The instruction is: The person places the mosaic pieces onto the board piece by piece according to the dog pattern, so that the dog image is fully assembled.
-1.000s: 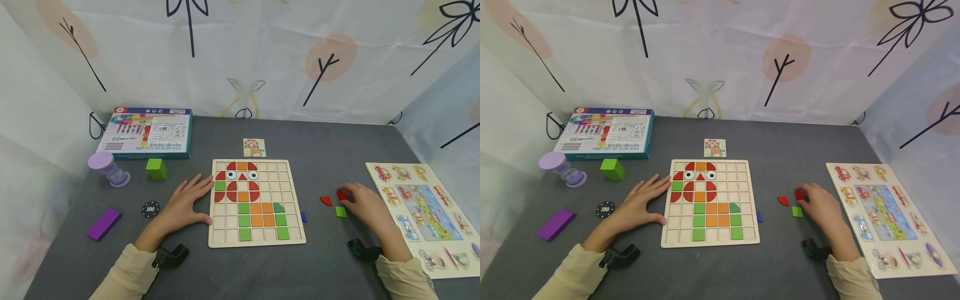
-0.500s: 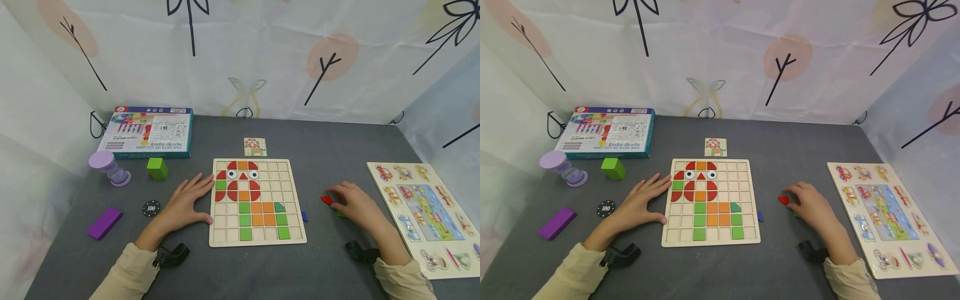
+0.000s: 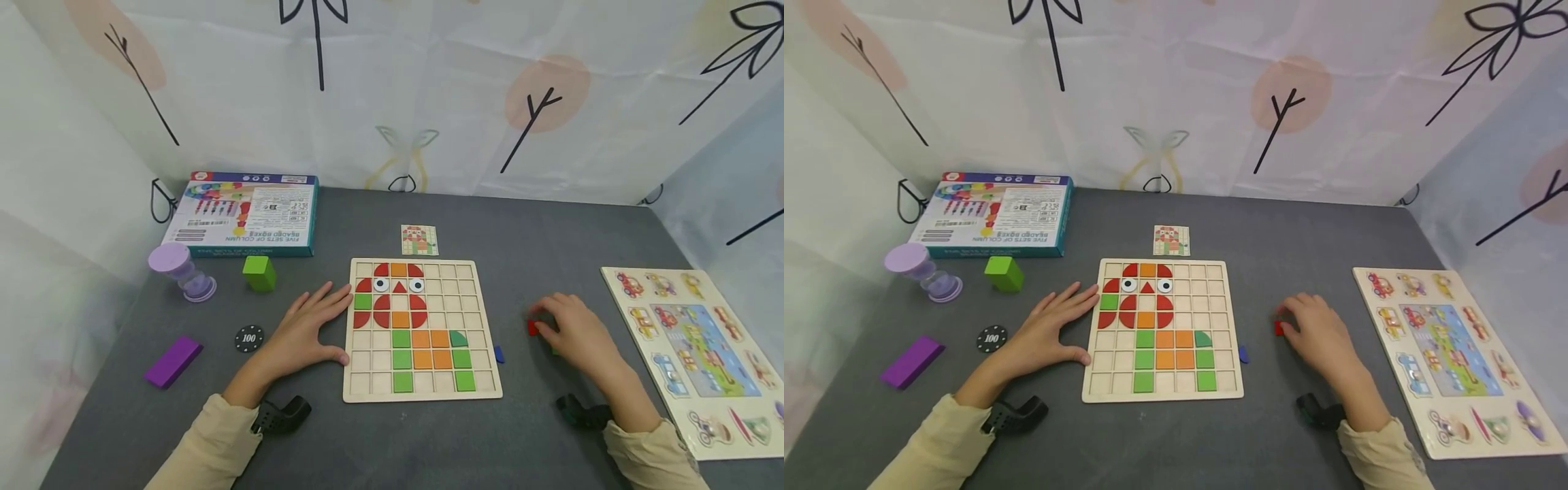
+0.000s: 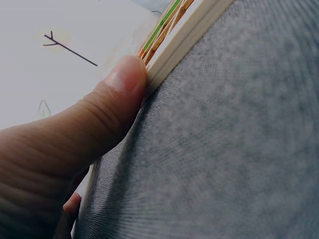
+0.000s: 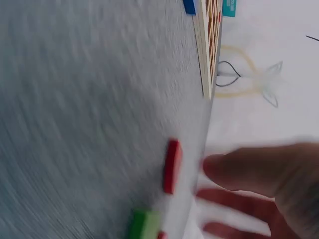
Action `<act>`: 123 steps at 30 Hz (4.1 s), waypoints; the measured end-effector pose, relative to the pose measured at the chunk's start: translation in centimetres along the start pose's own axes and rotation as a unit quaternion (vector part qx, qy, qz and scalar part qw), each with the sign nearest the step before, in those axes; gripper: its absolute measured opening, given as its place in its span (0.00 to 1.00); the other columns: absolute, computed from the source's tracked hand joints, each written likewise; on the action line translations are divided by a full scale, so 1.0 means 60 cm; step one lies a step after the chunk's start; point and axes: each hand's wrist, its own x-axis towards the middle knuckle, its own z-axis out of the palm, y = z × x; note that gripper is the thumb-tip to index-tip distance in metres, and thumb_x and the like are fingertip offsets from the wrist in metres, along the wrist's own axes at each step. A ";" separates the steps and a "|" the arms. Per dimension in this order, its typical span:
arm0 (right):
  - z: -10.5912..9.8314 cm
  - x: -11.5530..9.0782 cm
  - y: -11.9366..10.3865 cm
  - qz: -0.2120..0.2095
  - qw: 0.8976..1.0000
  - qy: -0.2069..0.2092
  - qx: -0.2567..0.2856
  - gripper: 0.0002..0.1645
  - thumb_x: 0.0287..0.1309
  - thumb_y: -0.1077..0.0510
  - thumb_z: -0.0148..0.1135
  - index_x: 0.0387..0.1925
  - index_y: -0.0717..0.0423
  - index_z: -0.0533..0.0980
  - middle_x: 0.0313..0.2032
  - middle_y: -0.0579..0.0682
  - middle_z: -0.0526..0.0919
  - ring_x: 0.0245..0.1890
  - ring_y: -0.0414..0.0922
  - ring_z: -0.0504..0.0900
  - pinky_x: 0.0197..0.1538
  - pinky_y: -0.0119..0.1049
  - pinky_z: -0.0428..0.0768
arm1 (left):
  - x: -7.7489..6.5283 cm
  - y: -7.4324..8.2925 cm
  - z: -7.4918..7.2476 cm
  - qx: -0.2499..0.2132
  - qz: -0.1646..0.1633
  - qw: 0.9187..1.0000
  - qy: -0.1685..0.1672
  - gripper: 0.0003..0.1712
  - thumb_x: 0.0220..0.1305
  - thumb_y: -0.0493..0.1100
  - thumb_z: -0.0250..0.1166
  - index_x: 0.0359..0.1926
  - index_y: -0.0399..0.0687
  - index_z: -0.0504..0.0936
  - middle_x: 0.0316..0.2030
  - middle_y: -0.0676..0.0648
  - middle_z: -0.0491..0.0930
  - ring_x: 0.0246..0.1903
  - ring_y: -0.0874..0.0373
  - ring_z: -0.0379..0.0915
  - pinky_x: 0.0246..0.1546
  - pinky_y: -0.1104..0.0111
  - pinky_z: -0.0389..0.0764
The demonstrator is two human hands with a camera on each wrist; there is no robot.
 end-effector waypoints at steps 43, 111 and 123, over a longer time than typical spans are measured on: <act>0.034 0.173 -0.184 -0.053 0.996 -0.053 0.044 0.12 0.48 0.58 0.63 0.38 0.54 0.79 0.32 0.48 0.77 0.28 0.42 0.71 0.31 0.35 0.72 | 0.000 0.002 0.003 0.003 0.000 1.000 0.005 0.59 0.33 0.66 0.68 0.67 0.53 0.55 0.67 0.54 0.50 0.67 0.51 0.37 0.62 0.49 0.37; 0.019 0.118 -0.160 -0.121 0.992 -0.031 0.034 0.17 0.45 0.54 0.67 0.40 0.52 0.78 0.38 0.46 0.77 0.29 0.40 0.74 0.32 0.34 0.75 | 0.001 0.000 0.005 0.002 0.004 1.000 0.005 0.59 0.33 0.68 0.67 0.67 0.53 0.55 0.67 0.55 0.50 0.67 0.51 0.37 0.62 0.50 0.37; 0.033 0.135 -0.177 -0.127 0.991 -0.047 0.010 0.15 0.44 0.52 0.67 0.38 0.50 0.79 0.35 0.43 0.76 0.30 0.38 0.74 0.32 0.34 0.75 | 0.001 0.001 0.001 0.002 -0.003 1.000 0.004 0.59 0.32 0.66 0.69 0.66 0.52 0.56 0.67 0.54 0.51 0.67 0.51 0.37 0.62 0.50 0.36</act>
